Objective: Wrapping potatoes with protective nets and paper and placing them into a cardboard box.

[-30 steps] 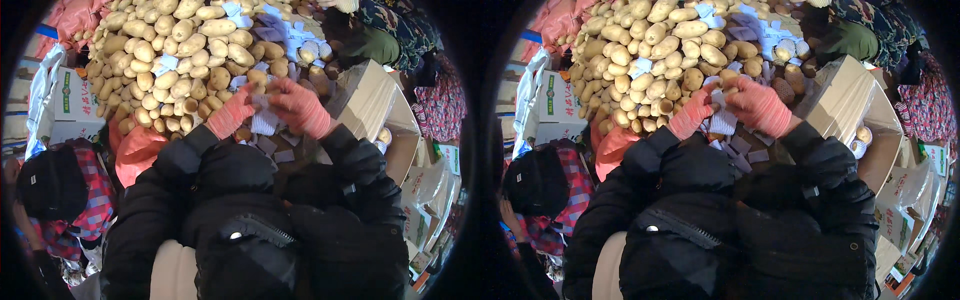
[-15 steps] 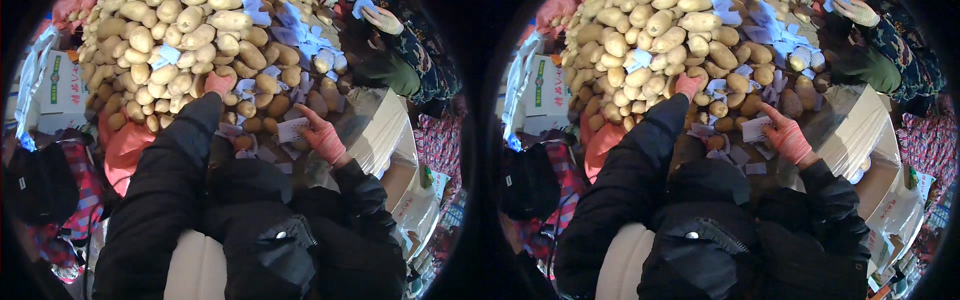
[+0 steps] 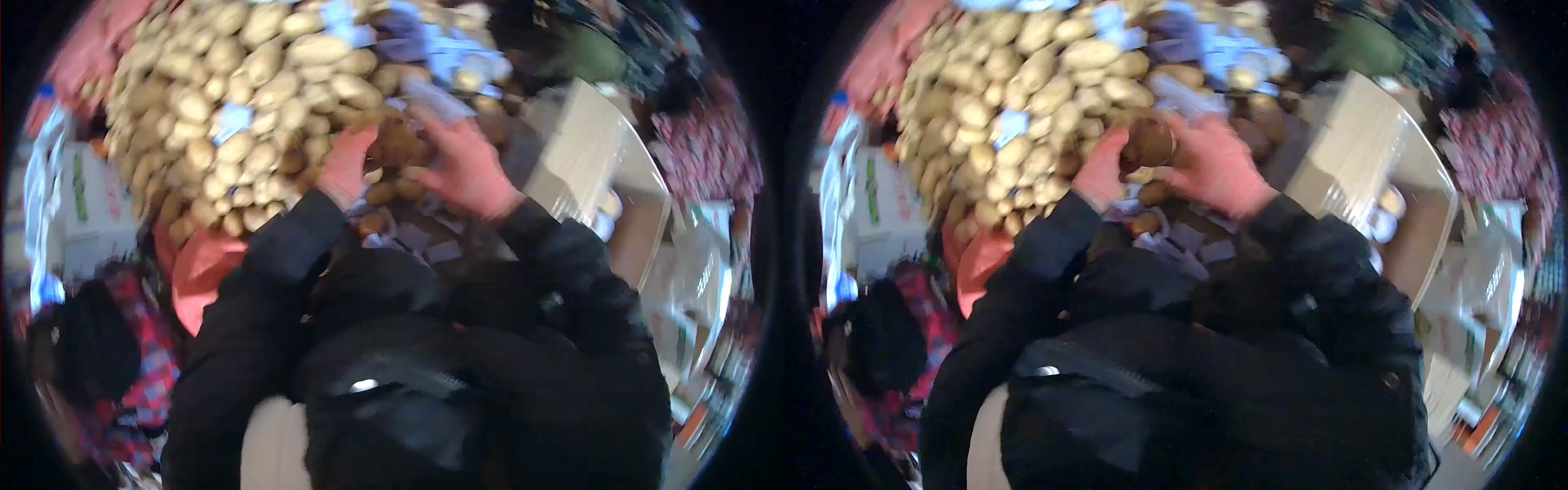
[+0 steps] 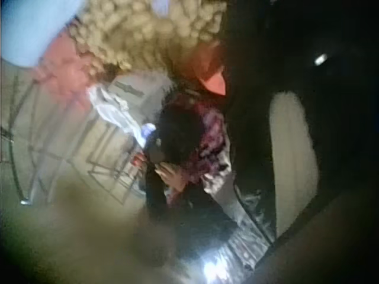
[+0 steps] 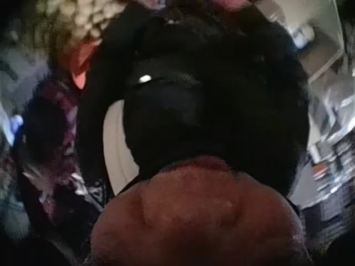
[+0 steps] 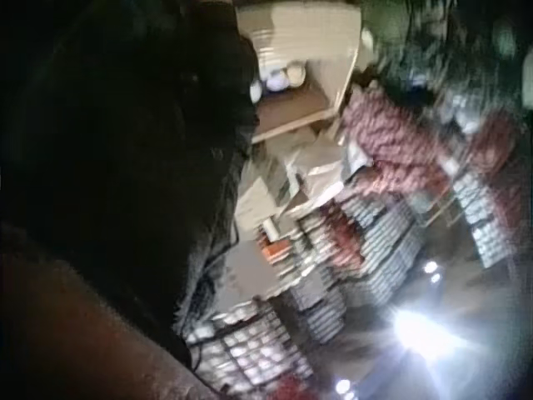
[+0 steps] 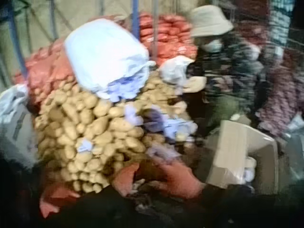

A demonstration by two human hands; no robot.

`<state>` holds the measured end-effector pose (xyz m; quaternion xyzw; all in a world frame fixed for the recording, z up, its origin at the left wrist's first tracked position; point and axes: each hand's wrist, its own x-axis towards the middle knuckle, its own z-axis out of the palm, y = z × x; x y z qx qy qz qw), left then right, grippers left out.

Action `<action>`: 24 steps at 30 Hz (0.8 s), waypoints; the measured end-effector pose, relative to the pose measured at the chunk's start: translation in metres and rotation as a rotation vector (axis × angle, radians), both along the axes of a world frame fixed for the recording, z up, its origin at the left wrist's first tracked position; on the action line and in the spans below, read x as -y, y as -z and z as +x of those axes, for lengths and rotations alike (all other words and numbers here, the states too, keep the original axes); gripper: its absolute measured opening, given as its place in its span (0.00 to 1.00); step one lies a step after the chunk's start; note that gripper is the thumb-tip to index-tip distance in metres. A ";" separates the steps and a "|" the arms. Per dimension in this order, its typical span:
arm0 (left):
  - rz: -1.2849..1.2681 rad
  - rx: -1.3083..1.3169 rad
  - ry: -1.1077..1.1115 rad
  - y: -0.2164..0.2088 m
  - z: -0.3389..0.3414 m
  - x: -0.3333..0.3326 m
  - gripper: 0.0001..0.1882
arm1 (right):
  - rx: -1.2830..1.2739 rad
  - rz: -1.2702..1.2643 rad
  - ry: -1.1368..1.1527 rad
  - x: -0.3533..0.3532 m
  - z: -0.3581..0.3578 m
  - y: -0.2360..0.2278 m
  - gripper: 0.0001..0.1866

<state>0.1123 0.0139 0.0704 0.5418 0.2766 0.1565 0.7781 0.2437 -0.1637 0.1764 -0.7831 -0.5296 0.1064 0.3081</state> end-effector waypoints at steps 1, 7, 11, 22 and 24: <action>-0.096 0.061 0.103 -0.036 0.003 0.017 0.17 | 0.005 0.076 -0.034 -0.001 0.003 0.002 0.38; -0.160 0.273 0.364 -0.104 0.011 0.062 0.24 | -1.648 0.758 -0.232 0.054 -0.006 -0.064 0.40; 0.309 0.291 0.463 -0.139 0.023 0.112 0.17 | -1.802 0.815 -0.202 0.114 -0.015 -0.074 0.41; 0.635 0.202 -0.010 -0.144 0.063 0.172 0.14 | -0.658 0.183 0.356 0.191 0.008 -0.070 0.42; 0.585 0.159 0.000 -0.132 0.061 0.168 0.14 | -0.562 0.095 0.382 0.186 0.010 -0.053 0.43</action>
